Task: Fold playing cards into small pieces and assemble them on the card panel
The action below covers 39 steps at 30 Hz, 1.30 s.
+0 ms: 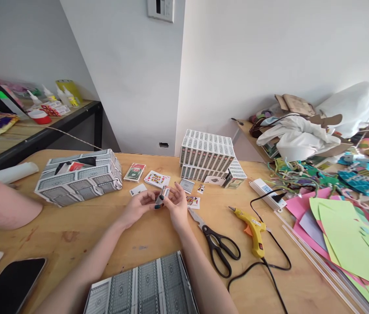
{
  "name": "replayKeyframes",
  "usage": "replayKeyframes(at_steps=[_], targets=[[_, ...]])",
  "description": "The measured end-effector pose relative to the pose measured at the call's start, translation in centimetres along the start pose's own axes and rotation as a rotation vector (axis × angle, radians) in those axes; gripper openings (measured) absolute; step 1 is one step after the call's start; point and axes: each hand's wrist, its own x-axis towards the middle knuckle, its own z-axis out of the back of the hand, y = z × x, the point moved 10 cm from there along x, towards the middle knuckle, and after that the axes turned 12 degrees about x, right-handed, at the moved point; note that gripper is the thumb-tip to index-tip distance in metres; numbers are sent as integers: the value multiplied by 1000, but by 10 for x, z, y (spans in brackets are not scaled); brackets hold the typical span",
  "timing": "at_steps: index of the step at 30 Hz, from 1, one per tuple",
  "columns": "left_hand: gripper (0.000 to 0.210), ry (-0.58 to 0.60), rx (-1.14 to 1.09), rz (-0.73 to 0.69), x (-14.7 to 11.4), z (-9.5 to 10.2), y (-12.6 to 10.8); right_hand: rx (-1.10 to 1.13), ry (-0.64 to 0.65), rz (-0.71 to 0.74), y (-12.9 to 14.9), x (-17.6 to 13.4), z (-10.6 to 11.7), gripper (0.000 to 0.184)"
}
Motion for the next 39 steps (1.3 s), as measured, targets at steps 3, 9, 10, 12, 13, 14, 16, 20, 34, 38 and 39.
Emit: replayKeyframes(at_steps=[3,9,10,12,13,14,16,20,34,38,39], targets=[[24,-27,108,-59,0,-2,-2,66,25,-2,3,-1,-3,66],[16,-49,248,-154,-1,-3,-7,122,114,-43,6,-7,-16,63],[14,-60,274,-162,-2,-2,-7,119,125,-52,6,-7,-18,64],[9,-84,332,-178,-2,-1,-7,109,147,-64,5,-8,-20,65],[8,-97,363,-186,-3,-1,-7,103,157,-70,5,-8,-21,66],[7,-112,391,-194,-3,0,-8,97,165,-77,4,-8,-22,67],[8,-146,447,-221,-5,1,-11,76,166,-92,2,-8,-21,65],[12,-220,569,-291,-10,2,-25,-16,75,-86,-1,-6,-10,49],[17,-363,815,-358,-15,7,-35,-269,123,-102,-14,0,-7,33],[17,-374,817,-370,-16,8,-35,-264,121,-122,-17,0,-4,31],[17,-373,818,-372,-16,8,-35,-271,119,-125,-17,0,-4,31]])
